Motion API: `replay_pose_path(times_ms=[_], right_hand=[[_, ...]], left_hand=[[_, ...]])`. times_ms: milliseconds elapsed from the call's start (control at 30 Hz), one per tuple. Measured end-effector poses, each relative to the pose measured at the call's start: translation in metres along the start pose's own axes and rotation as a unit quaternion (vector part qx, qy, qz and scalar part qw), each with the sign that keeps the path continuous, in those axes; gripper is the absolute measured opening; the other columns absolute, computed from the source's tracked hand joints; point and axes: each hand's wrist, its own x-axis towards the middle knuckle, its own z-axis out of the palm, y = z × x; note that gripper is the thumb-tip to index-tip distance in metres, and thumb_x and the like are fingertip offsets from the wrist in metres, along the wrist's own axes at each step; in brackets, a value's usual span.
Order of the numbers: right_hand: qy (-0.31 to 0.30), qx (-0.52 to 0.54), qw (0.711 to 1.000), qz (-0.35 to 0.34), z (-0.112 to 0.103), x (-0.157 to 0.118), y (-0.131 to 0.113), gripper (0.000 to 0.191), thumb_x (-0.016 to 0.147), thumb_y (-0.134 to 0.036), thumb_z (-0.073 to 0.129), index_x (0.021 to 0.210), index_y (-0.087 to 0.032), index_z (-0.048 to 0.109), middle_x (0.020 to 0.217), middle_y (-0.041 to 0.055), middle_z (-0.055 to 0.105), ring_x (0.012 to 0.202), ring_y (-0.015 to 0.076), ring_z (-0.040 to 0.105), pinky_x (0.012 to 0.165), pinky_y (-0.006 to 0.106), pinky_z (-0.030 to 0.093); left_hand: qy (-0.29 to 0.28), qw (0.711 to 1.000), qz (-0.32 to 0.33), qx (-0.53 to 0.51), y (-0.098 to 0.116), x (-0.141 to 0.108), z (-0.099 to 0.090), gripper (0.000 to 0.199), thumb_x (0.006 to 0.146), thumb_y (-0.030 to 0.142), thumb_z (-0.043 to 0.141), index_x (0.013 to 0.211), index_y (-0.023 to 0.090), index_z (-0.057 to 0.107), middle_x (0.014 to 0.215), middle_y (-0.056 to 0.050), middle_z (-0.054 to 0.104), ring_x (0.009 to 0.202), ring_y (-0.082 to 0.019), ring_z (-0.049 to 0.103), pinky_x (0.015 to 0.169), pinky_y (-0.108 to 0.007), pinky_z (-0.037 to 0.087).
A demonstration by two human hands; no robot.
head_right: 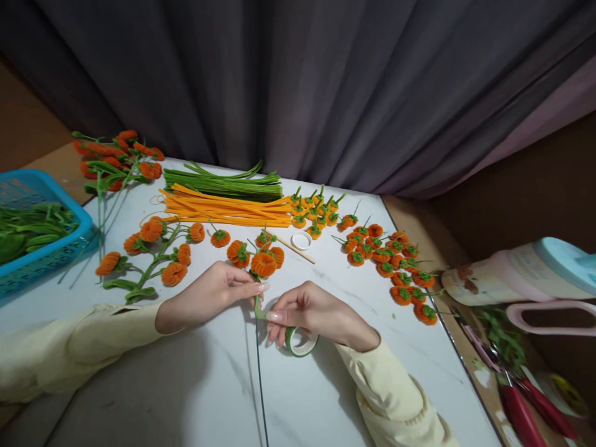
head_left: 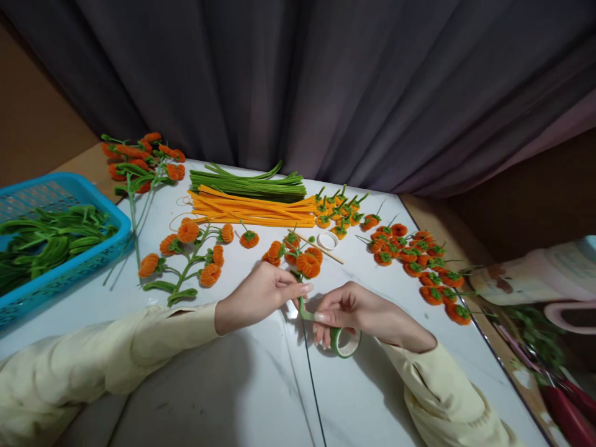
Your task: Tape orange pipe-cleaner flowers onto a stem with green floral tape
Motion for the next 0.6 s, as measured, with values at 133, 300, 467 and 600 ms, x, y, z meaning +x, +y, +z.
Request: replay_pose_path(times_ms=[133, 300, 467, 600], right_hand=[[0.059, 0.033, 0.997, -0.022, 0.002, 0.001, 0.002, 0.031, 0.071, -0.04, 0.07, 0.068, -0.01, 0.066, 0.072, 0.0081, 0.07, 0.051, 0.0109, 0.061, 0.048, 0.02, 0.043], [0.133, 0.005, 0.99, -0.036, 0.008, -0.002, 0.001, 0.032, 0.072, -0.043, 0.068, 0.072, -0.011, 0.068, 0.067, 0.005, 0.069, 0.039, 0.0106, 0.059, 0.039, 0.02, 0.038], [0.12, -0.004, 0.993, -0.011, 0.012, -0.009, -0.006, 0.033, 0.074, -0.045, 0.065, 0.077, -0.012, 0.065, 0.069, 0.004, 0.067, 0.036, 0.0104, 0.058, 0.03, 0.018, 0.033], [0.046, 0.029, 0.998, 0.008, 0.01, -0.009, -0.005, 0.031, 0.078, -0.044, 0.061, 0.079, -0.014, 0.054, 0.086, 0.0054, 0.066, 0.03, 0.0059, 0.052, 0.024, 0.016, 0.026]], left_hand=[[-0.008, 1.0, 0.002, 0.001, -0.001, 0.0, 0.001, 0.03, 0.074, 0.037, 0.061, 0.058, 0.011, 0.063, 0.055, -0.001, 0.057, 0.054, -0.01, 0.043, 0.051, -0.022, 0.031], [0.002, 1.0, 0.007, 0.001, 0.001, -0.002, -0.001, 0.029, 0.073, 0.037, 0.062, 0.059, 0.011, 0.065, 0.055, -0.001, 0.058, 0.053, -0.009, 0.044, 0.05, -0.02, 0.031], [0.002, 1.0, 0.002, -0.003, 0.002, -0.003, -0.001, 0.031, 0.073, 0.037, 0.062, 0.059, 0.01, 0.066, 0.056, -0.003, 0.06, 0.053, -0.01, 0.047, 0.051, -0.021, 0.034], [0.001, 1.0, 0.008, 0.009, 0.0, -0.002, 0.0, 0.032, 0.073, 0.038, 0.061, 0.063, 0.009, 0.068, 0.061, -0.005, 0.064, 0.055, -0.011, 0.048, 0.052, -0.022, 0.035]])
